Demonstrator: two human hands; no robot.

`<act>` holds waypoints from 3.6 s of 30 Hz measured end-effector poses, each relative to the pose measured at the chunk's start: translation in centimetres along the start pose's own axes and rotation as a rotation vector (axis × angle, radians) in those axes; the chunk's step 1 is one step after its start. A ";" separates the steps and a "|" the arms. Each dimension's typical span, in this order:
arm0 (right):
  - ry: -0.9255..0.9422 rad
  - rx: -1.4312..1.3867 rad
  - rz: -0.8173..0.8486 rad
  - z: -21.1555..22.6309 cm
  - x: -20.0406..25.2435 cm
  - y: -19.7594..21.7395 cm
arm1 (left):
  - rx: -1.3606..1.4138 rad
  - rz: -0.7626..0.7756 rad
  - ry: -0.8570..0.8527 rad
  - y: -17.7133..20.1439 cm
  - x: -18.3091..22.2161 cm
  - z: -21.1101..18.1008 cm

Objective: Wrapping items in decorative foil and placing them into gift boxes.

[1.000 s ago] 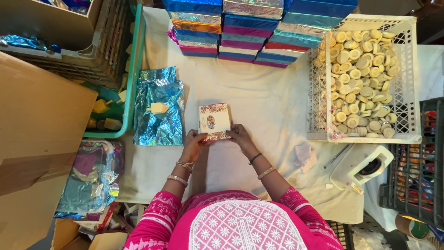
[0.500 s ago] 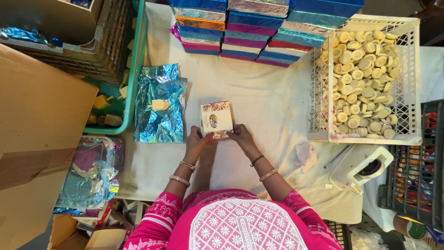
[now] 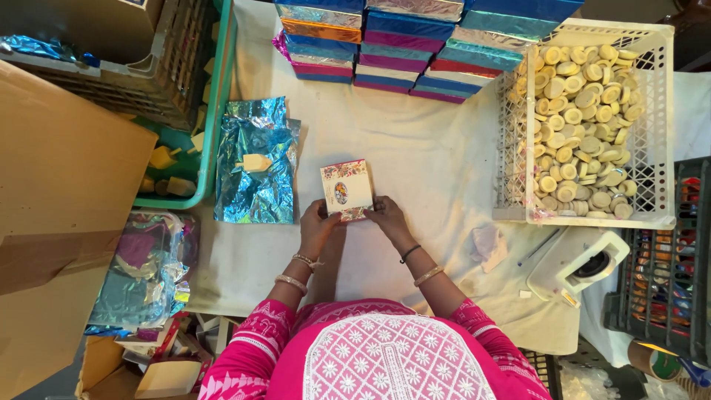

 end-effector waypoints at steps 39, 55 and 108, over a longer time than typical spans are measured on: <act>0.408 0.157 0.138 10.4 -2.9 -12.2 | -0.594 -0.373 -0.501 14.5 -8.7 -7.2; 0.209 0.058 0.070 5.3 -6.7 -12.9 | -0.421 -0.449 -0.448 17.0 -10.5 -5.6; 0.439 -0.097 -0.579 13.3 2.3 15.0 | -0.920 -0.344 -0.543 13.1 -7.6 -10.6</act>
Point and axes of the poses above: each hand's wrist, its own x-axis away from the middle knuckle, its own y-axis out of the back of the hand, z = x × y, the point moved 4 cm from there along -x, towards the middle knuckle, and after that the axes turned 2 degrees about -z, right-handed, at the moved point
